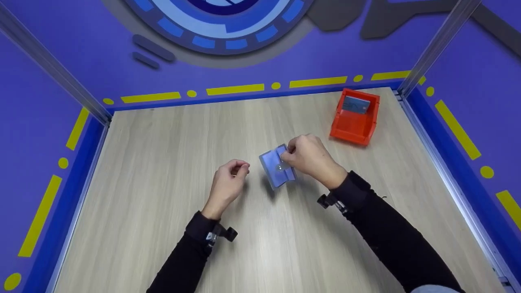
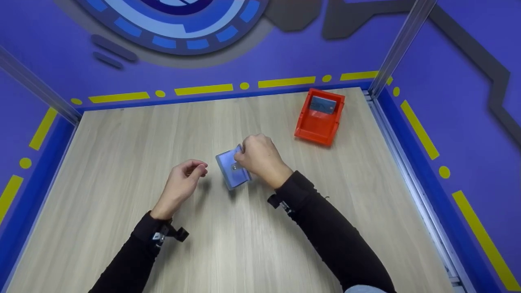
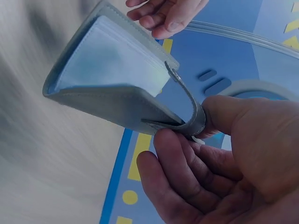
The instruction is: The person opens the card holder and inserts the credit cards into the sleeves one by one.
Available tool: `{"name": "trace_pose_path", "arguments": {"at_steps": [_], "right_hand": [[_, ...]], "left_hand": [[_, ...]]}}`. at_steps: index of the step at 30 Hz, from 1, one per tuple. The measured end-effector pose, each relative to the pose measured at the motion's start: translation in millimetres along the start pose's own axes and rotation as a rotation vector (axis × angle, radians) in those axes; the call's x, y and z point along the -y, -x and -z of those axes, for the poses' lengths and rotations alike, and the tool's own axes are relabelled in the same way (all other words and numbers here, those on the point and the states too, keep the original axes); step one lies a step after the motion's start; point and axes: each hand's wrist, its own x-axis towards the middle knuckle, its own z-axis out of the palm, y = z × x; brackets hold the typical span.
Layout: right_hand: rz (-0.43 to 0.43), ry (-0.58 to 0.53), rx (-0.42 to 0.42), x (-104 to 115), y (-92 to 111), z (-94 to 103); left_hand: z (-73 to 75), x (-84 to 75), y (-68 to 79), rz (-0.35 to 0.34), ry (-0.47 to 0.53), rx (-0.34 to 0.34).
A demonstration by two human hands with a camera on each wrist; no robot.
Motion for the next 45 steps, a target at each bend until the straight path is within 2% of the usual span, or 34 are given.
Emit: {"name": "trace_pose_path", "arguments": {"at_steps": [7, 16, 19, 30, 36, 45], "right_hand": [[-0.041, -0.127, 0.029, -7.9, -1.7, -2.0], [-0.220, -0.345, 0.139, -15.1, -0.7, -6.0], [-0.251, -0.396, 0.164, -17.9, -1.1, -8.6], [-0.253, -0.480, 0.200, -21.4, -0.3, -22.3], [-0.255, -0.582, 0.204, -29.8, -0.1, -28.5], [-0.263, -0.602, 0.238, -46.8, -2.2, -32.6]], "left_hand": [[-2.2, 1.2, -0.7, 0.005, -0.002, 0.012], [-2.8, -2.1, -1.1, 0.004, 0.002, 0.024], [-3.3, -2.7, -1.2, 0.009, -0.004, 0.030], [-6.1, 1.3, -1.4, 0.039, 0.008, 0.075], [-5.5, 4.9, -0.9, 0.043, 0.011, 0.104], [-4.7, 6.0, -3.3, 0.102, 0.000, 0.072]]}}
